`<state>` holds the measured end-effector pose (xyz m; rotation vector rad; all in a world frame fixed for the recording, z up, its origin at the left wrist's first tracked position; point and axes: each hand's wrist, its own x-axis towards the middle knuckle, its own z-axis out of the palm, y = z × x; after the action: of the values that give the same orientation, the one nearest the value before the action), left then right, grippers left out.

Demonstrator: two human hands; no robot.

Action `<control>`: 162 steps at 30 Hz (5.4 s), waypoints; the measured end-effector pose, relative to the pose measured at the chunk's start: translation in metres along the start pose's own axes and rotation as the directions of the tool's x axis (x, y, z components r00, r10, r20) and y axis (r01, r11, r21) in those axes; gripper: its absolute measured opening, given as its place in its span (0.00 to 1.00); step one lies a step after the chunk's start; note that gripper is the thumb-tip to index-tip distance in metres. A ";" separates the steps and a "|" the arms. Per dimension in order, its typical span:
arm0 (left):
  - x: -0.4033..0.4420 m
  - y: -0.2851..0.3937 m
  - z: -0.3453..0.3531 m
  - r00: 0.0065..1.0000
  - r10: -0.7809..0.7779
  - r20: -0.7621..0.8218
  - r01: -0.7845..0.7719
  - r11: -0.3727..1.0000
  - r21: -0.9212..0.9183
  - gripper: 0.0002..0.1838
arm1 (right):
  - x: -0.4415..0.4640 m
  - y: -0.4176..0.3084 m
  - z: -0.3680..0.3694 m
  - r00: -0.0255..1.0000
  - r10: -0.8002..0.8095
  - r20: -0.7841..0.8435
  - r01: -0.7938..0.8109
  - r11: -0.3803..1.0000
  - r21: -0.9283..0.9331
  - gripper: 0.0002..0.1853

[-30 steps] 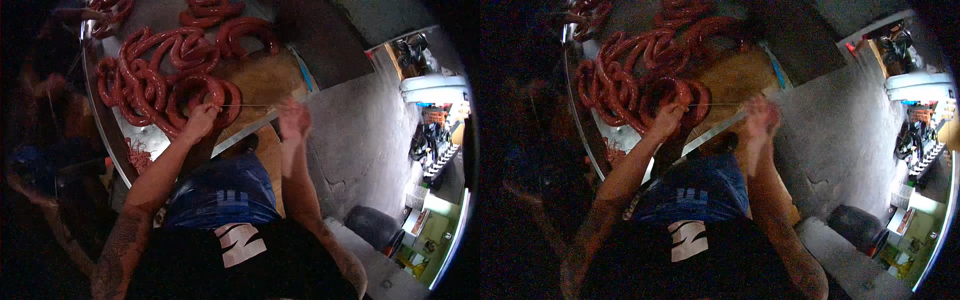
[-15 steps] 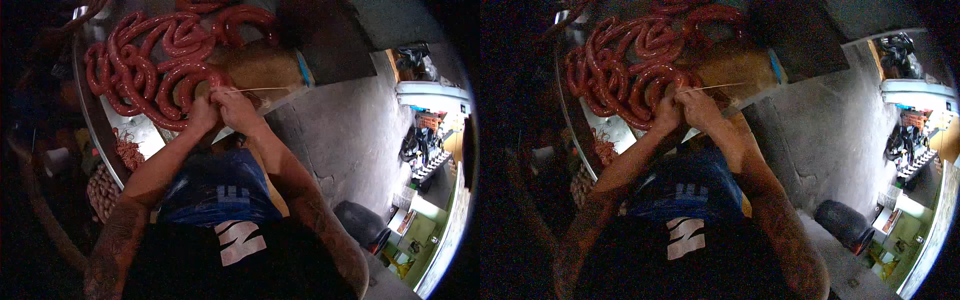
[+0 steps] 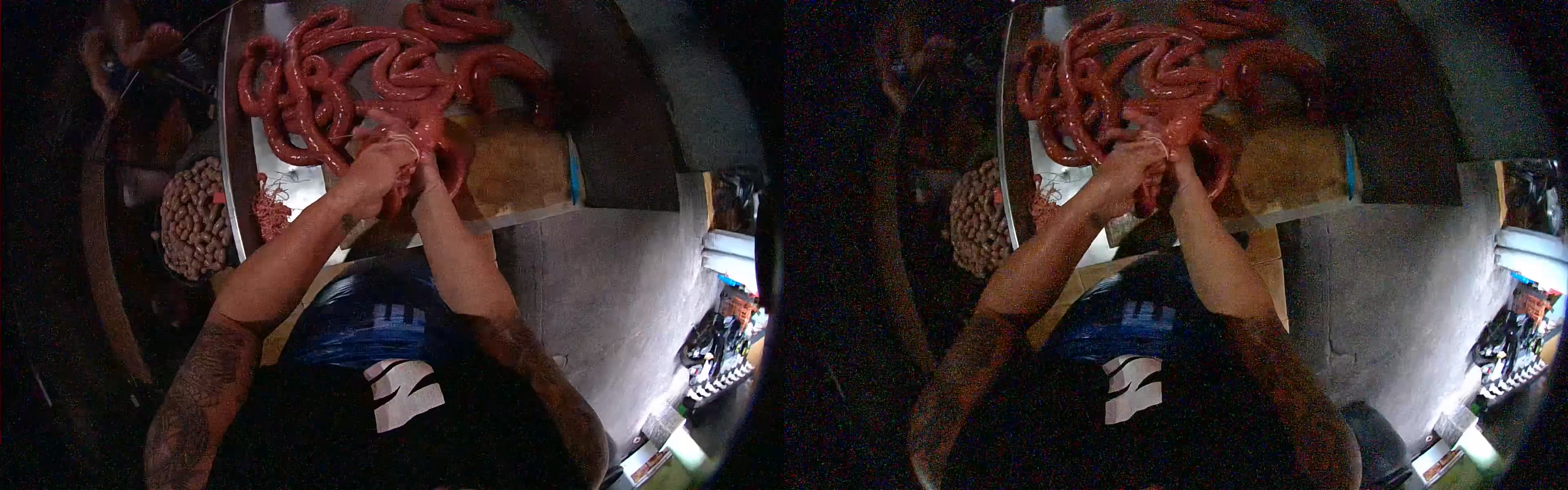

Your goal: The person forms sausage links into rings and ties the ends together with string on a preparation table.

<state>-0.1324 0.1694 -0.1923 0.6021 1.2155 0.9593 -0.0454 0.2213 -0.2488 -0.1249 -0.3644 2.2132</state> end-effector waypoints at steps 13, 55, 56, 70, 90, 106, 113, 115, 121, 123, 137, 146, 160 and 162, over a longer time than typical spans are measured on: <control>0.062 -0.053 0.036 0.963 0.162 0.216 -0.249 0.844 0.476 0.12 | -0.340 -0.238 -0.009 0.518 -0.855 0.029 -0.256 -0.187 -0.948 0.03; 0.042 -0.044 0.039 0.871 0.454 0.185 -0.436 0.545 0.716 0.09 | -0.113 -0.035 -0.034 0.821 -0.429 -0.376 -0.298 0.239 -0.924 0.16; 0.040 -0.040 0.037 0.898 0.409 0.160 -0.399 0.608 0.687 0.10 | -0.103 -0.030 -0.035 0.752 -0.378 -0.540 -0.263 0.580 -0.771 0.16; 0.068 -0.044 0.034 0.917 0.273 0.292 -0.398 0.553 0.732 0.12 | -0.282 -0.175 -0.002 0.748 -0.541 -0.383 -0.468 -0.021 -0.884 0.11; 0.041 -0.041 0.043 0.954 0.194 0.228 -0.297 0.706 0.642 0.11 | -0.138 -0.031 -0.065 0.774 -0.236 -0.588 0.032 0.941 -0.337 0.18; 0.082 -0.050 0.030 0.879 0.110 0.464 -0.463 0.426 0.777 0.13 | -0.510 -0.217 0.005 0.278 -0.920 -0.275 -0.621 0.047 -0.783 0.12; 0.065 -0.067 0.045 0.903 0.145 0.404 -0.419 0.495 0.761 0.15 | -0.345 -0.131 -0.040 0.627 -0.527 -0.574 -0.731 -0.143 -0.667 0.25; 0.049 -0.055 0.055 0.894 0.202 0.401 -0.436 0.603 0.669 0.15 | -0.229 -0.078 -0.006 0.650 -0.031 -0.759 -0.717 0.306 -0.626 0.23; 0.016 -0.048 0.020 0.762 0.346 0.547 -0.598 0.051 0.800 0.23 | -0.131 -0.106 -0.045 0.796 -0.387 -0.466 0.167 0.880 -0.446 0.17; 0.005 -0.011 -0.034 0.699 0.245 0.672 -0.661 -0.137 0.738 0.24 | -0.139 -0.150 -0.060 0.868 -0.386 -0.313 0.290 0.905 -0.312 0.16; -0.037 0.065 -0.025 0.910 -0.367 0.195 -0.377 -0.534 0.756 0.16 | -0.167 -0.264 -0.104 0.905 -0.219 -0.365 0.039 0.897 -0.441 0.05; -0.087 0.156 0.006 0.865 -0.500 0.048 0.037 0.159 0.987 0.21 | -0.193 -0.231 -0.118 0.822 -0.044 -0.568 -0.288 0.828 -0.481 0.06; 0.003 -0.058 0.070 1.000 -0.029 -0.012 0.031 0.943 0.332 0.14 | -0.121 -0.147 -0.001 0.941 0.298 -0.162 -0.323 0.638 -0.699 0.09; 0.031 -0.100 0.069 0.987 -0.148 0.070 0.154 0.983 -0.100 0.16 | -0.123 -0.146 0.004 0.949 0.254 -0.185 -0.312 0.687 -0.656 0.08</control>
<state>-0.0358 0.1533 -0.2710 0.4465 1.1309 0.8648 0.1403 0.2089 -0.2058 -0.7121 -1.1803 2.2530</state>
